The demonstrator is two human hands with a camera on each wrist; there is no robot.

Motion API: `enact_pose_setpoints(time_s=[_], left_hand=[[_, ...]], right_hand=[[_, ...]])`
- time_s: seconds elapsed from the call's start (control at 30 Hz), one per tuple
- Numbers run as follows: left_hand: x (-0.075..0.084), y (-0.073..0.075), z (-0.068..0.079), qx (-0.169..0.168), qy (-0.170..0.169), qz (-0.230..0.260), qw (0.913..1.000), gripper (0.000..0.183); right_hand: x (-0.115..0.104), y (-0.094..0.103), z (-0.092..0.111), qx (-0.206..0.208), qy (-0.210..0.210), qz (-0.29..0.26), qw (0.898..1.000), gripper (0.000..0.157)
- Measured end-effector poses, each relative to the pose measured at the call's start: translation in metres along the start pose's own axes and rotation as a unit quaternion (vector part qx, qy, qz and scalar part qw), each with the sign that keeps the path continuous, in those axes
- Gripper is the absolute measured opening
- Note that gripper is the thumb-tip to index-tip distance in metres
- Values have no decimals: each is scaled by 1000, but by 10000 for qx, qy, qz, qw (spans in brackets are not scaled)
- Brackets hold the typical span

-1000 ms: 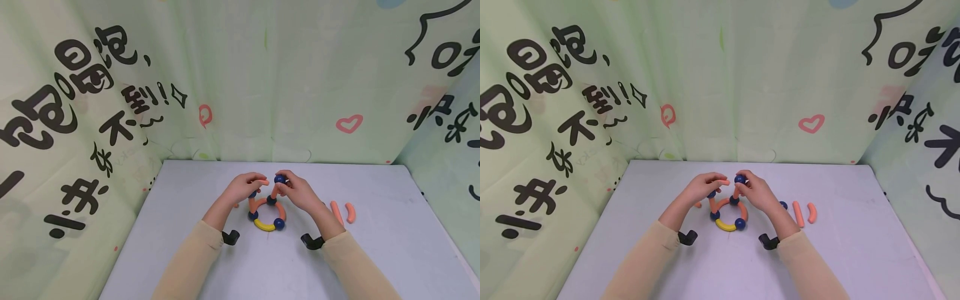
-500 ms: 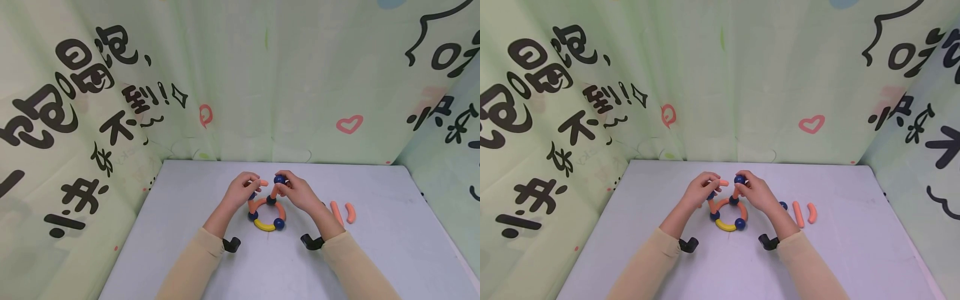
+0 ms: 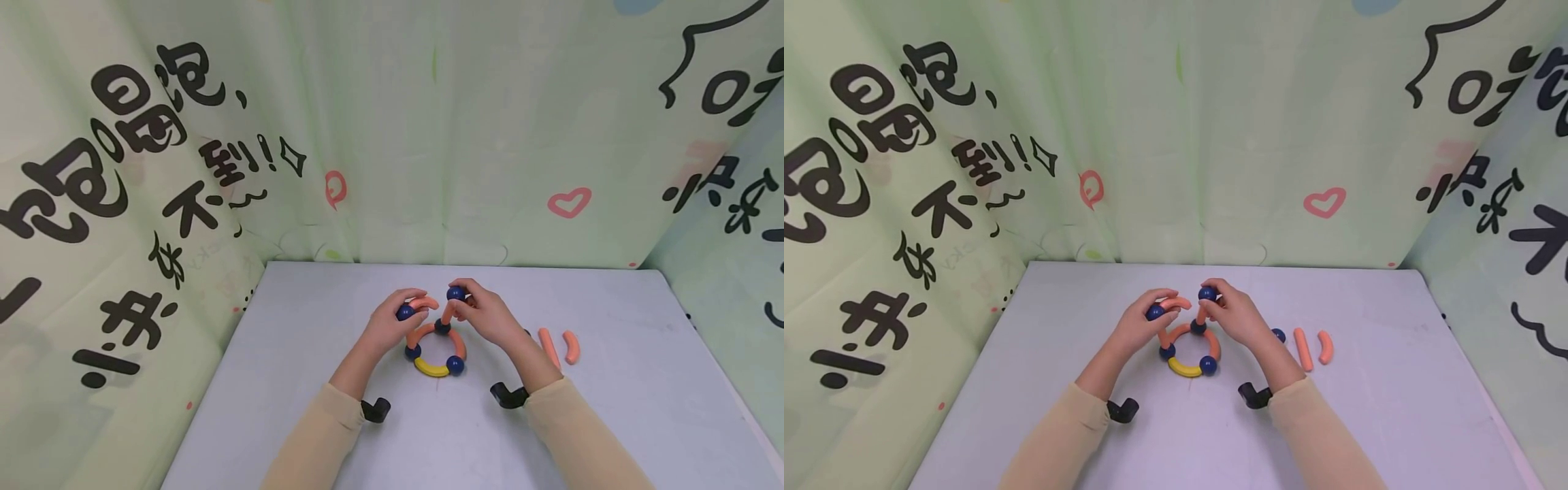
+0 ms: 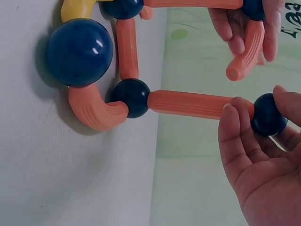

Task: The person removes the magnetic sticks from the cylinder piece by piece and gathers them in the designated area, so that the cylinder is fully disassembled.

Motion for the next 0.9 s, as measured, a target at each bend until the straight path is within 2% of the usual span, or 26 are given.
enact_pose_setpoints(time_s=[0.1, 0.23, 0.43, 0.9], left_hand=[[-4, -2, 2, 156, 104, 55, 9998, 44], [-6, -6, 3, 282, 74, 234, 9993, 41], [-7, -9, 4, 302, 90, 433, 9986, 39], [-5, -9, 5, 335, -60, 411, 9986, 39]], right_hand=[[0, -1, 1, 21, -24, -43, 10000, 44], [1, -1, 1, 59, -26, -103, 9999, 44], [1, -2, 2, 160, 0, -71, 9998, 43], [4, -4, -3, 209, -33, -73, 9997, 42]])
Point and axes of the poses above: each hand's wrist, its own z-axis away from the middle knuckle, its own y-axis out of the back of the hand, x = y × z, the point moved 5 cm from there along -z, towards the middle knuckle, and after that the axes turned 14 degrees about -x, right-handed, at the moved point
